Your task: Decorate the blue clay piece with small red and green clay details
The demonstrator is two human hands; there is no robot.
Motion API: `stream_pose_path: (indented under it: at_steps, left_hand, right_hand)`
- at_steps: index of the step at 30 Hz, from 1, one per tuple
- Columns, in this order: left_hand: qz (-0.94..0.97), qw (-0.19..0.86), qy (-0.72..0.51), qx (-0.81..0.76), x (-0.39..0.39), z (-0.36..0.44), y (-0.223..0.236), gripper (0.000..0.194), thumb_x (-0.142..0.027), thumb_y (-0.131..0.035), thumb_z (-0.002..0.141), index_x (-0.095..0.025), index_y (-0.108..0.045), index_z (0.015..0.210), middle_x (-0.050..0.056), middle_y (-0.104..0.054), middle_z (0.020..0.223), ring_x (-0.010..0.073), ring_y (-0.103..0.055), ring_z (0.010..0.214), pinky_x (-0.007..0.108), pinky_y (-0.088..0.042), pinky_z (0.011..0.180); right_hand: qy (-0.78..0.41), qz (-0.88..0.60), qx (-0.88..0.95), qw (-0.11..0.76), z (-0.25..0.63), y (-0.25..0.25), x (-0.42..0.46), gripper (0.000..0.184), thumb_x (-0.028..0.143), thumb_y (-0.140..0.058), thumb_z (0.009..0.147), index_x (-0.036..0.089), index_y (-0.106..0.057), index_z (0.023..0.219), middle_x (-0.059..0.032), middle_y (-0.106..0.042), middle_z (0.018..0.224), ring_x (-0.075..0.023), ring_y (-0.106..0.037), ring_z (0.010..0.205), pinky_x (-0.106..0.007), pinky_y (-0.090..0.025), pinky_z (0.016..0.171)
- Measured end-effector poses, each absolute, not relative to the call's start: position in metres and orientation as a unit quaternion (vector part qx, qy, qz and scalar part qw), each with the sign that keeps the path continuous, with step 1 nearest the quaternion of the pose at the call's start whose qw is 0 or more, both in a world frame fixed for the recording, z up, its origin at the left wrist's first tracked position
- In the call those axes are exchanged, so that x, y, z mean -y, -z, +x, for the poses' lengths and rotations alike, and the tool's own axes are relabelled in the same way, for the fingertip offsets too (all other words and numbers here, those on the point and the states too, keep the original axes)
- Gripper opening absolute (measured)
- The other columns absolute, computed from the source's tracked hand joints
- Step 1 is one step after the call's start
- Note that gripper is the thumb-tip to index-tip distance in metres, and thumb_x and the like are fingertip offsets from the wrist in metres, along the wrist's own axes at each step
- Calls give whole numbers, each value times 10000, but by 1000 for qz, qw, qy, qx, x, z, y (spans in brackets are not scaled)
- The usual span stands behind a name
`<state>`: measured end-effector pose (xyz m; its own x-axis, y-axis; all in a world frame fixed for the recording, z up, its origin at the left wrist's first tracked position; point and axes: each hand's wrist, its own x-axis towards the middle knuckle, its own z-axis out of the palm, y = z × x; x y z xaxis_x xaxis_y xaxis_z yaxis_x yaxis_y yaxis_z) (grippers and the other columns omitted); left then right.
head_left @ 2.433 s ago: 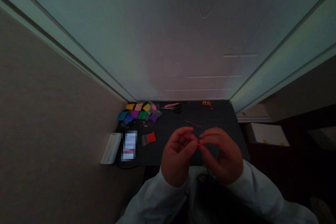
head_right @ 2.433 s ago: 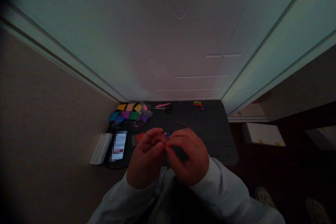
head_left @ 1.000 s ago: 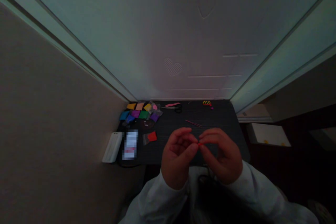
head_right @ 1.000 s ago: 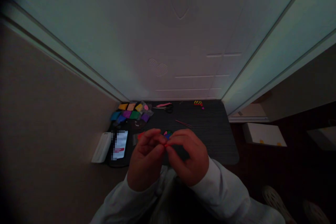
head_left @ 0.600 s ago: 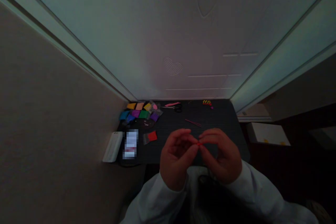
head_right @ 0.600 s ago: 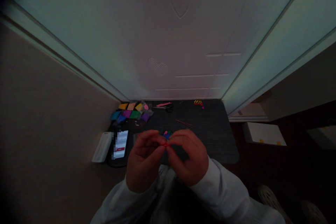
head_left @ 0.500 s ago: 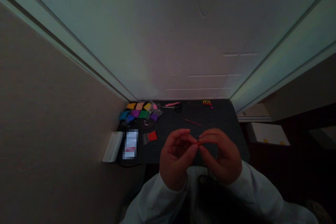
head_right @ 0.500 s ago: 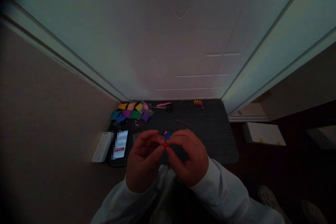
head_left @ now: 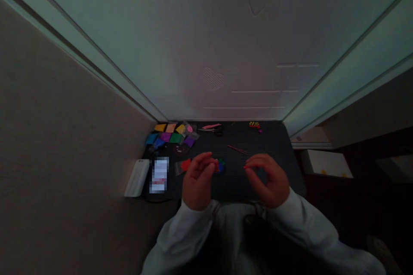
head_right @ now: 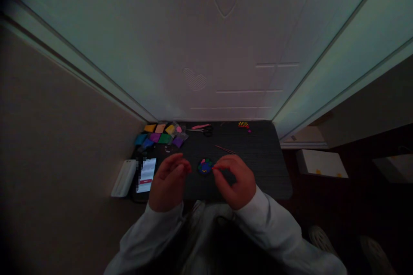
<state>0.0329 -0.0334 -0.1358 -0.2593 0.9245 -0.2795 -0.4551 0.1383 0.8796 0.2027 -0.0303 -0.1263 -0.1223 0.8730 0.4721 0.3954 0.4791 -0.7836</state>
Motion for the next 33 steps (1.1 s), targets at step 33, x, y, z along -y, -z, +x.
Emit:
stream_pose_path:
  at_steps: [33]
  left_hand:
    - [579, 459, -511, -440, 69, -72, 83, 400, -73, -636, 687, -309, -563, 1002, -16, -618, 913, 143, -557, 901, 247, -431, 835]
  right_hand:
    - [-237, -371, 746, 500, 87, 84, 49, 238, 38, -584, 680, 183, -578, 870, -46, -591, 826, -158, -543, 767, -355, -461, 694]
